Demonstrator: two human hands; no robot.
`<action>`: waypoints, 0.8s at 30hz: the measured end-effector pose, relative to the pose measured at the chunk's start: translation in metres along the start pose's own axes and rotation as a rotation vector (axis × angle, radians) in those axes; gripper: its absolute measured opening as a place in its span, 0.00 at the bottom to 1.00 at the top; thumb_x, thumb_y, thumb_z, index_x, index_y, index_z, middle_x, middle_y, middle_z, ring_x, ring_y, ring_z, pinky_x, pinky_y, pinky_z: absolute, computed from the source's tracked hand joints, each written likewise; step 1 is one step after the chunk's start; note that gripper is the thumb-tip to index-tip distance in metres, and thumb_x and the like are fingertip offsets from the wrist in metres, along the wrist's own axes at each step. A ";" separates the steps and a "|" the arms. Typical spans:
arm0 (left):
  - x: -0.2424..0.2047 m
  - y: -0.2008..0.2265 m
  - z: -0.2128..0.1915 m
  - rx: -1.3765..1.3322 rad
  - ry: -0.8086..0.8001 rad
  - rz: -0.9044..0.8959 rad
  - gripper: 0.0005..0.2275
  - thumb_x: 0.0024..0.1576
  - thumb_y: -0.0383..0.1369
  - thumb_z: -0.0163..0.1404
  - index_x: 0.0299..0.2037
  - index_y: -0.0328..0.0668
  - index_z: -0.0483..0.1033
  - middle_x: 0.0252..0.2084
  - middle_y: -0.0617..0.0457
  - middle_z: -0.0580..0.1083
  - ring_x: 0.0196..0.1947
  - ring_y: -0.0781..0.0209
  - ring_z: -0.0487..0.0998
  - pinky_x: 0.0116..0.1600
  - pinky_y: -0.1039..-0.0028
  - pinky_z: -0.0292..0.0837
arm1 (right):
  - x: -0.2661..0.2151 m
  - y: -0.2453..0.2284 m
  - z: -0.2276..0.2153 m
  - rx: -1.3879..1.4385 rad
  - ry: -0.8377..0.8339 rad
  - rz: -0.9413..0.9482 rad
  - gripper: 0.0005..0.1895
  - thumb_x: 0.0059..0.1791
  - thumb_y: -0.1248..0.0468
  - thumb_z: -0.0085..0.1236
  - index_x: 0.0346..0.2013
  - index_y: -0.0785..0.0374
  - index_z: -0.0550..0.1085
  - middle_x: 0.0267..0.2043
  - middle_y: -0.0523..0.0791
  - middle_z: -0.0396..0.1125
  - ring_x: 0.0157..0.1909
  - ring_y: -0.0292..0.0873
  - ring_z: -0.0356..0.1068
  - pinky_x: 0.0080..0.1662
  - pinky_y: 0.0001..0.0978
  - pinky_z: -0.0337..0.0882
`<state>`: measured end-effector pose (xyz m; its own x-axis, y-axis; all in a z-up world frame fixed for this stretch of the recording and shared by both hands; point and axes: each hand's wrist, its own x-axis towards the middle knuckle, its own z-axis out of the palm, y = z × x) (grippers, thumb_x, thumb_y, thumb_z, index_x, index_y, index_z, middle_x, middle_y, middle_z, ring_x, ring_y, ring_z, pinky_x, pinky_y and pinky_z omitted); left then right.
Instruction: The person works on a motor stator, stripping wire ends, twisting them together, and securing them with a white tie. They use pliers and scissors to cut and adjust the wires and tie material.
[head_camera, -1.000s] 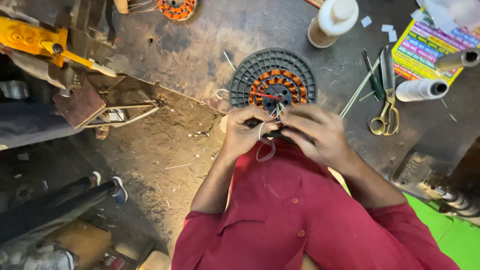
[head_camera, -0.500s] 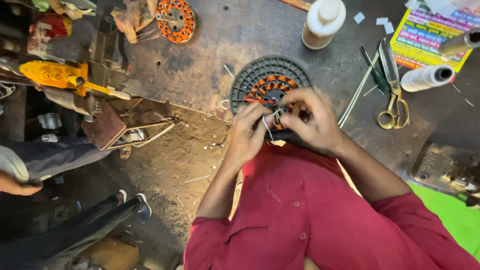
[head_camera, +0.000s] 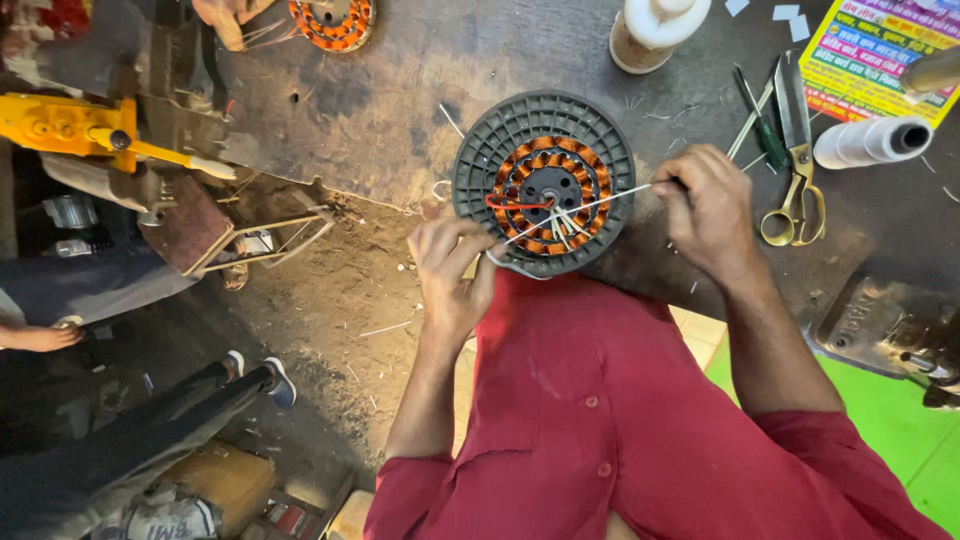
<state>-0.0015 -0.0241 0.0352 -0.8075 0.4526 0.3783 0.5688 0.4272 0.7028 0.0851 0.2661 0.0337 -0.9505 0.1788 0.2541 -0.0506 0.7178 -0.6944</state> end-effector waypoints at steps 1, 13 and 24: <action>-0.002 -0.002 -0.004 -0.016 -0.038 -0.015 0.05 0.50 0.27 0.64 0.33 0.42 0.80 0.39 0.54 0.76 0.47 0.53 0.74 0.57 0.58 0.61 | -0.001 0.002 -0.004 0.032 -0.054 0.073 0.04 0.50 0.70 0.59 0.36 0.68 0.72 0.36 0.51 0.67 0.43 0.54 0.67 0.45 0.42 0.67; 0.019 -0.001 0.004 -0.763 -0.436 0.028 0.05 0.54 0.25 0.56 0.29 0.37 0.73 0.39 0.46 0.77 0.49 0.48 0.79 0.73 0.47 0.56 | 0.002 -0.002 0.029 1.429 -0.335 0.363 0.12 0.60 0.58 0.54 0.41 0.65 0.69 0.32 0.49 0.69 0.39 0.46 0.69 0.46 0.42 0.70; 0.026 -0.055 0.014 -0.797 -0.419 0.082 0.05 0.47 0.19 0.53 0.27 0.38 0.75 0.29 0.50 0.74 0.38 0.50 0.81 0.63 0.55 0.70 | 0.016 0.020 0.031 1.256 -0.094 0.408 0.18 0.59 0.58 0.58 0.32 0.68 0.67 0.21 0.42 0.59 0.23 0.34 0.55 0.32 0.32 0.59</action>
<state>-0.0512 -0.0248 -0.0023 -0.5573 0.7723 0.3049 0.2193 -0.2173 0.9512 0.0595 0.2623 0.0034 -0.9801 0.1479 -0.1324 0.0432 -0.4922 -0.8694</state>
